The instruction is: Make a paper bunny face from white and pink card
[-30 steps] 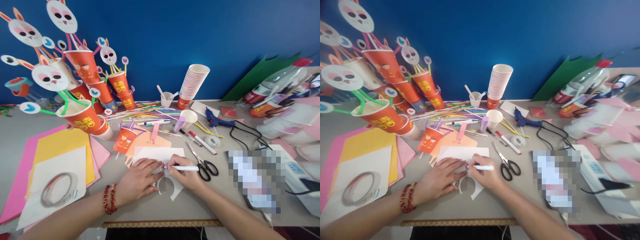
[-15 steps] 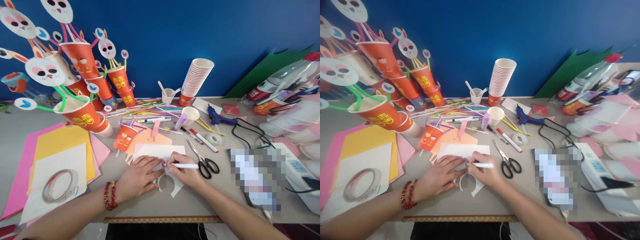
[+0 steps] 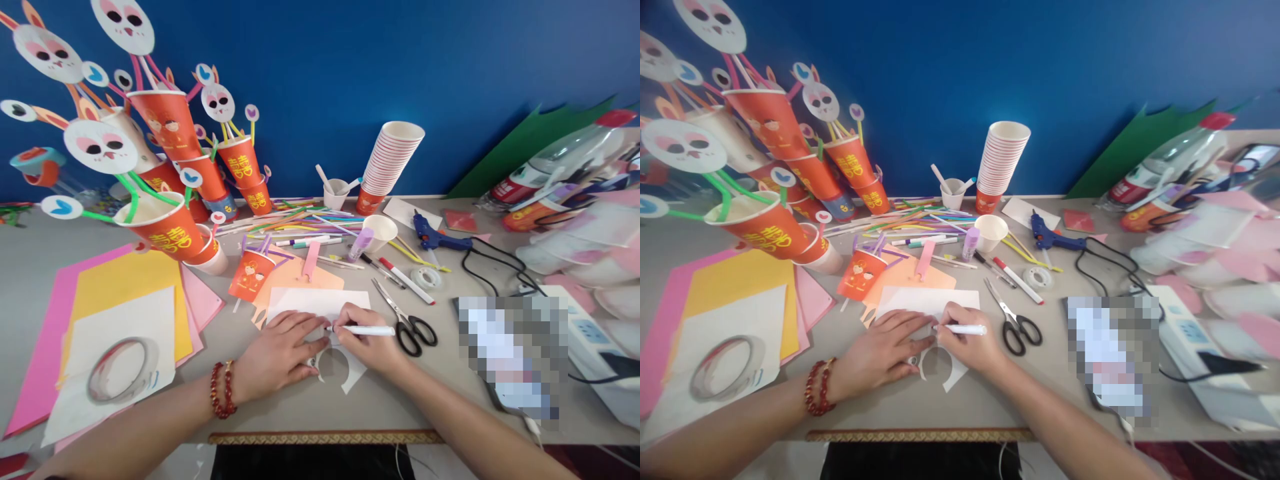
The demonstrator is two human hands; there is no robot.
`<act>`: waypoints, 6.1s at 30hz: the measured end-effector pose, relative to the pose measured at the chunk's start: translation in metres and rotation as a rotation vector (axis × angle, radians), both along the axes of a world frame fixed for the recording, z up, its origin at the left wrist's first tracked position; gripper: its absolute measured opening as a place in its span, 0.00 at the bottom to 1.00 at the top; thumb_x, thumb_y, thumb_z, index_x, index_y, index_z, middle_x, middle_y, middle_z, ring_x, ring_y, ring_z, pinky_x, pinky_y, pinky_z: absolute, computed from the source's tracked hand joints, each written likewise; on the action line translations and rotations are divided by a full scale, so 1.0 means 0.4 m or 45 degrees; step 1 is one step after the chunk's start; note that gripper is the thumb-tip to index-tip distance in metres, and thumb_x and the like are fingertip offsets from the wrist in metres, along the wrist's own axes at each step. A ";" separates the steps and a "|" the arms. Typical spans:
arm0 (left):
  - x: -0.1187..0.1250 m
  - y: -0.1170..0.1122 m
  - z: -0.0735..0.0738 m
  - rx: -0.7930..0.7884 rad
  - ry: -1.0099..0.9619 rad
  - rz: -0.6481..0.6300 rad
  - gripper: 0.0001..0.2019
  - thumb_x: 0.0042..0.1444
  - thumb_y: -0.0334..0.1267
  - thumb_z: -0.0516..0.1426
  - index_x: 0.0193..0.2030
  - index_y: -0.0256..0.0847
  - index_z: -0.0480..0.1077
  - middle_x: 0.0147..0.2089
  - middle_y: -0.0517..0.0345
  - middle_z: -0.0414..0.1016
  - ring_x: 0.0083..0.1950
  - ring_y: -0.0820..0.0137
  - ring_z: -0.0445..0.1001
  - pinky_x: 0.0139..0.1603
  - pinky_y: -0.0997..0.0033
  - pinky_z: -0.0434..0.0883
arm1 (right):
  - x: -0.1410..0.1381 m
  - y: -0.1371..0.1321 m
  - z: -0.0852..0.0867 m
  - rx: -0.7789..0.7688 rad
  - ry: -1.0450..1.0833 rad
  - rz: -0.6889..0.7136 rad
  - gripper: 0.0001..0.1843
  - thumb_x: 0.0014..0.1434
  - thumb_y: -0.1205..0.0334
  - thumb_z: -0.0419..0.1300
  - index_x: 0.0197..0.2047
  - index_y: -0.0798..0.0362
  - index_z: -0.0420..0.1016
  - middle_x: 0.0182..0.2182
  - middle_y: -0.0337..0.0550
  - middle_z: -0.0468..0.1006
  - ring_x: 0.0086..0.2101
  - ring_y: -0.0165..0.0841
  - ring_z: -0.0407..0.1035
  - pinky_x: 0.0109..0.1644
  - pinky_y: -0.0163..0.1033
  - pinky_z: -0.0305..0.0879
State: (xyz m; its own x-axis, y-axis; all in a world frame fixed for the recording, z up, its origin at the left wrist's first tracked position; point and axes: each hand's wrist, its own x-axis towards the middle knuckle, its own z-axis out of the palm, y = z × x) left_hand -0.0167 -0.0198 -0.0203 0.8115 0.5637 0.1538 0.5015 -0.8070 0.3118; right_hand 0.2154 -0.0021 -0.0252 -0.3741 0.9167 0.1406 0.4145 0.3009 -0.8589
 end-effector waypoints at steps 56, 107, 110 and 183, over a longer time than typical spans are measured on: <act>-0.001 -0.001 -0.002 0.026 -0.016 0.013 0.24 0.66 0.51 0.49 0.65 0.46 0.63 0.68 0.47 0.61 0.67 0.56 0.59 0.65 0.50 0.60 | -0.003 0.000 0.005 0.028 -0.002 -0.035 0.06 0.55 0.65 0.56 0.26 0.51 0.67 0.21 0.35 0.71 0.22 0.28 0.63 0.27 0.32 0.58; -0.001 -0.001 -0.004 0.024 0.003 0.008 0.23 0.67 0.51 0.49 0.64 0.46 0.64 0.69 0.49 0.60 0.67 0.57 0.59 0.66 0.51 0.59 | -0.002 -0.005 0.012 0.066 0.032 -0.068 0.07 0.55 0.67 0.55 0.25 0.51 0.65 0.20 0.35 0.69 0.21 0.27 0.61 0.25 0.31 0.57; -0.001 -0.001 -0.004 0.013 0.005 0.011 0.23 0.67 0.51 0.49 0.64 0.46 0.64 0.69 0.48 0.59 0.67 0.57 0.59 0.66 0.51 0.59 | -0.002 -0.006 0.011 0.060 0.052 -0.085 0.07 0.55 0.67 0.54 0.25 0.51 0.63 0.18 0.33 0.67 0.19 0.26 0.59 0.24 0.31 0.55; -0.003 -0.001 -0.007 0.010 -0.005 0.013 0.23 0.66 0.52 0.50 0.64 0.45 0.64 0.70 0.49 0.59 0.67 0.56 0.59 0.66 0.51 0.58 | -0.001 -0.004 0.009 0.036 0.001 -0.028 0.06 0.54 0.66 0.55 0.25 0.51 0.66 0.21 0.37 0.72 0.22 0.29 0.63 0.27 0.33 0.58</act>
State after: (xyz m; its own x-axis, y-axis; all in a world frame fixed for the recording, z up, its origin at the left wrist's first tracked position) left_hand -0.0178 -0.0201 -0.0232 0.8051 0.5709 0.1610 0.5087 -0.8041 0.3075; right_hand 0.2148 -0.0037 -0.0215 -0.3539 0.9203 0.1667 0.4207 0.3159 -0.8504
